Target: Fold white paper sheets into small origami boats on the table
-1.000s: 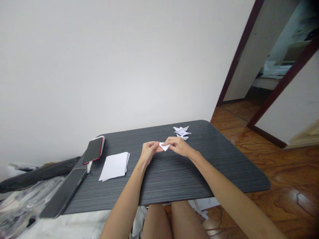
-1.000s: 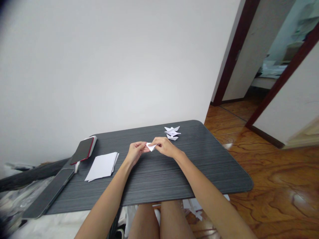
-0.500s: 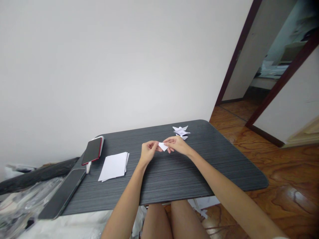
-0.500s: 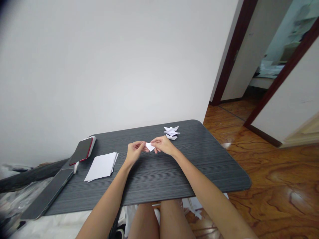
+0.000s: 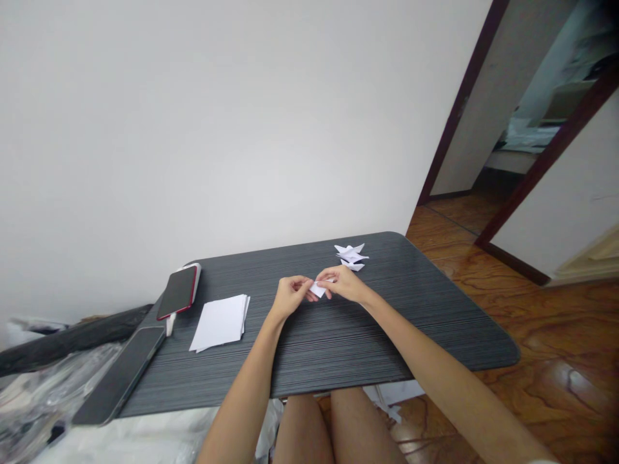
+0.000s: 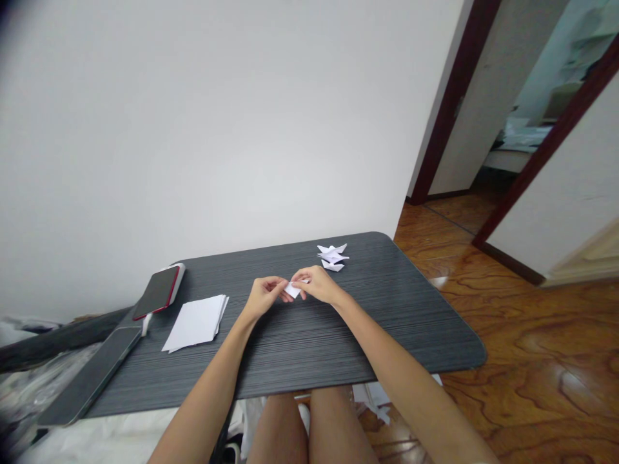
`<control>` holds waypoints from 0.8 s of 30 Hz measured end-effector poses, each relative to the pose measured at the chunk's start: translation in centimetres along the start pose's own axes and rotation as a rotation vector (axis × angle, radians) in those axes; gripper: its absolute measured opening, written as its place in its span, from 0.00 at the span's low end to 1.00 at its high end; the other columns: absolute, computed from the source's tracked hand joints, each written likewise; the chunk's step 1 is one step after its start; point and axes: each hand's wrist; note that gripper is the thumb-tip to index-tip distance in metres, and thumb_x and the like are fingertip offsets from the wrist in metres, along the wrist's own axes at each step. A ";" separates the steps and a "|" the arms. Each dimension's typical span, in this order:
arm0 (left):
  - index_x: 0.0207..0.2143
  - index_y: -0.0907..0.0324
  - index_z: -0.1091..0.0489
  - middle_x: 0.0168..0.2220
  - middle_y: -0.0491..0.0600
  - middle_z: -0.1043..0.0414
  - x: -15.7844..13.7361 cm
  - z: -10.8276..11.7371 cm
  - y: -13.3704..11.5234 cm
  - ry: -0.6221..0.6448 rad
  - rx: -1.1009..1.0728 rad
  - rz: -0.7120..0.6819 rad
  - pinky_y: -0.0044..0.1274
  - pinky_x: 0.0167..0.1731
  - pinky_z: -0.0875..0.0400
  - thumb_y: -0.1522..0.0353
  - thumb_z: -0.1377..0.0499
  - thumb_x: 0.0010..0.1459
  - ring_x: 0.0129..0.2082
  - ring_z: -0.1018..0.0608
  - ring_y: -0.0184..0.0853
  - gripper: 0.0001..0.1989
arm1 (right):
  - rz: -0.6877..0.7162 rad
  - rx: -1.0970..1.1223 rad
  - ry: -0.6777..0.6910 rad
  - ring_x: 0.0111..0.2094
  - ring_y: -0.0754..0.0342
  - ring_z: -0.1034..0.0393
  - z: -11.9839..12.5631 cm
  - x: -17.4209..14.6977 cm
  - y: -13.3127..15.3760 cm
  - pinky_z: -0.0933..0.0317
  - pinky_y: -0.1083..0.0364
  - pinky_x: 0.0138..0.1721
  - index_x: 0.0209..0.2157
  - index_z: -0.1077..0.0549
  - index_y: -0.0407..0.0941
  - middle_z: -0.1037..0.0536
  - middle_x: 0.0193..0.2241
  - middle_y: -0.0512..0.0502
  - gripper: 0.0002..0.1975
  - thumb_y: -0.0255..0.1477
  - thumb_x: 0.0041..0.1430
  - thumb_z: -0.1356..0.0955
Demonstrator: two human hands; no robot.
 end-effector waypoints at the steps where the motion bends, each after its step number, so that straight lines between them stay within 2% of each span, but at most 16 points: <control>1: 0.25 0.65 0.30 0.18 0.50 0.28 0.0 0.0 0.1 -0.002 0.014 -0.001 0.24 0.22 0.30 0.63 0.45 0.49 0.19 0.25 0.34 0.12 | 0.005 -0.006 0.005 0.15 0.61 0.37 0.0 0.0 -0.1 0.44 0.61 0.21 0.28 0.29 0.37 0.31 0.14 0.52 0.08 0.29 0.48 0.35; 5: 0.24 0.63 0.31 0.16 0.49 0.29 0.0 -0.3 0.3 -0.066 0.035 0.013 0.24 0.19 0.31 0.62 0.45 0.49 0.17 0.26 0.34 0.13 | 0.004 -0.015 0.053 0.13 0.62 0.39 -0.1 0.2 -0.6 0.46 0.62 0.17 0.31 0.29 0.37 0.33 0.11 0.53 0.11 0.28 0.52 0.40; 9: 0.26 0.63 0.32 0.16 0.48 0.29 0.0 0.0 0.2 -0.059 -0.021 0.049 0.24 0.17 0.32 0.60 0.45 0.48 0.16 0.26 0.35 0.13 | 0.002 -0.028 0.081 0.12 0.62 0.40 0.4 0.2 -0.9 0.47 0.63 0.15 0.32 0.30 0.37 0.34 0.10 0.54 0.11 0.27 0.53 0.41; 15: 0.29 0.66 0.35 0.16 0.47 0.30 0.3 2.1 -0.1 -0.237 -0.092 -0.027 0.20 0.15 0.34 0.59 0.45 0.49 0.14 0.27 0.30 0.16 | -0.038 0.041 -0.056 0.11 0.62 0.41 2.3 0.2 -1.2 0.49 0.63 0.14 0.33 0.32 0.35 0.35 0.10 0.54 0.12 0.29 0.52 0.40; 18: 0.32 0.66 0.35 0.18 0.48 0.30 0.4 1.7 0.1 -0.149 -0.053 -0.042 0.18 0.13 0.37 0.59 0.48 0.51 0.15 0.28 0.29 0.17 | -0.023 0.047 0.009 0.11 0.62 0.41 1.8 0.2 -1.2 0.49 0.62 0.14 0.33 0.31 0.35 0.36 0.10 0.55 0.12 0.29 0.52 0.40; 21: 0.28 0.67 0.34 0.19 0.50 0.30 0.4 0.7 0.3 0.016 -0.011 0.007 0.17 0.12 0.38 0.59 0.48 0.52 0.14 0.28 0.29 0.17 | 0.009 0.051 0.074 0.13 0.62 0.41 0.6 0.2 -1.0 0.47 0.62 0.16 0.34 0.30 0.36 0.36 0.11 0.55 0.12 0.28 0.53 0.40; 24: 0.24 0.66 0.36 0.16 0.48 0.31 0.3 0.0 0.4 0.029 -0.004 0.049 0.17 0.09 0.40 0.60 0.47 0.51 0.10 0.30 0.28 0.16 | 0.033 0.060 0.126 0.15 0.61 0.40 0.0 0.1 -0.7 0.45 0.61 0.18 0.37 0.31 0.36 0.34 0.13 0.54 0.13 0.27 0.55 0.42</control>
Point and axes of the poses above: each hand's wrist, its own x-axis towards the middle knuckle, its own z-axis out of the back of the hand, y = z × x
